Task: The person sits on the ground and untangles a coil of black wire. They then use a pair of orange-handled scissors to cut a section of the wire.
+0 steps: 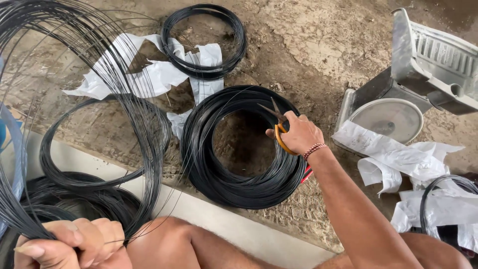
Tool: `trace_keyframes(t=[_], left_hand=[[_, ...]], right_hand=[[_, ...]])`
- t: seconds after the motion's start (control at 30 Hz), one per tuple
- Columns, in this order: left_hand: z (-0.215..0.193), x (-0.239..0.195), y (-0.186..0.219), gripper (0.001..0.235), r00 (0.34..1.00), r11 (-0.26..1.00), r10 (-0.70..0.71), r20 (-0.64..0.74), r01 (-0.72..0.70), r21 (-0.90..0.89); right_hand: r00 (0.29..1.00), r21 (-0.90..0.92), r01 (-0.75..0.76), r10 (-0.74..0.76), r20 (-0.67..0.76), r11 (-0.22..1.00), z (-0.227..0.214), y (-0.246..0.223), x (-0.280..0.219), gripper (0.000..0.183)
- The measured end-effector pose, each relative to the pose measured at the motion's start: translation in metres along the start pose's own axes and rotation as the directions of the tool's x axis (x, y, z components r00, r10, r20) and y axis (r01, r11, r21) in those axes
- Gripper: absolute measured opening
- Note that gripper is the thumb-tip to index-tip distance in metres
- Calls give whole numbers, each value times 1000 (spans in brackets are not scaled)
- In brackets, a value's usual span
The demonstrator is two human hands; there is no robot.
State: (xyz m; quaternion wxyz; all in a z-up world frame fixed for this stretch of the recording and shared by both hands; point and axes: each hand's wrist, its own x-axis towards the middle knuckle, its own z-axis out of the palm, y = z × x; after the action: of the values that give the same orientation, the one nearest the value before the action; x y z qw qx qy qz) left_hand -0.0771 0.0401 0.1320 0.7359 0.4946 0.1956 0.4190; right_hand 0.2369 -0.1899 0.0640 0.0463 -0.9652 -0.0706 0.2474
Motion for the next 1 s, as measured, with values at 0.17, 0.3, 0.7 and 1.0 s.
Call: trace_keyframes(t=[0.17,0.3,0.7,1.0], left_hand=[[5,1,0,44,1000,999,25,-11,-24,48],[2,1,-1,47,999,999,-34,-40,35,27],[7,1,8,43,999,995,-16,-44,20,94],[-30,7,-10,53,994,994,-106,-13,105,-11]], right_hand=[[976,307,219,-207,-73,926,19,32,35,58],[909,649,412,-342,-239,639,33,49,60,27],[974,976,142,-199,-109,163,22,50,42,67],[976,513,102,-185,115,852,-3,45,25,55]])
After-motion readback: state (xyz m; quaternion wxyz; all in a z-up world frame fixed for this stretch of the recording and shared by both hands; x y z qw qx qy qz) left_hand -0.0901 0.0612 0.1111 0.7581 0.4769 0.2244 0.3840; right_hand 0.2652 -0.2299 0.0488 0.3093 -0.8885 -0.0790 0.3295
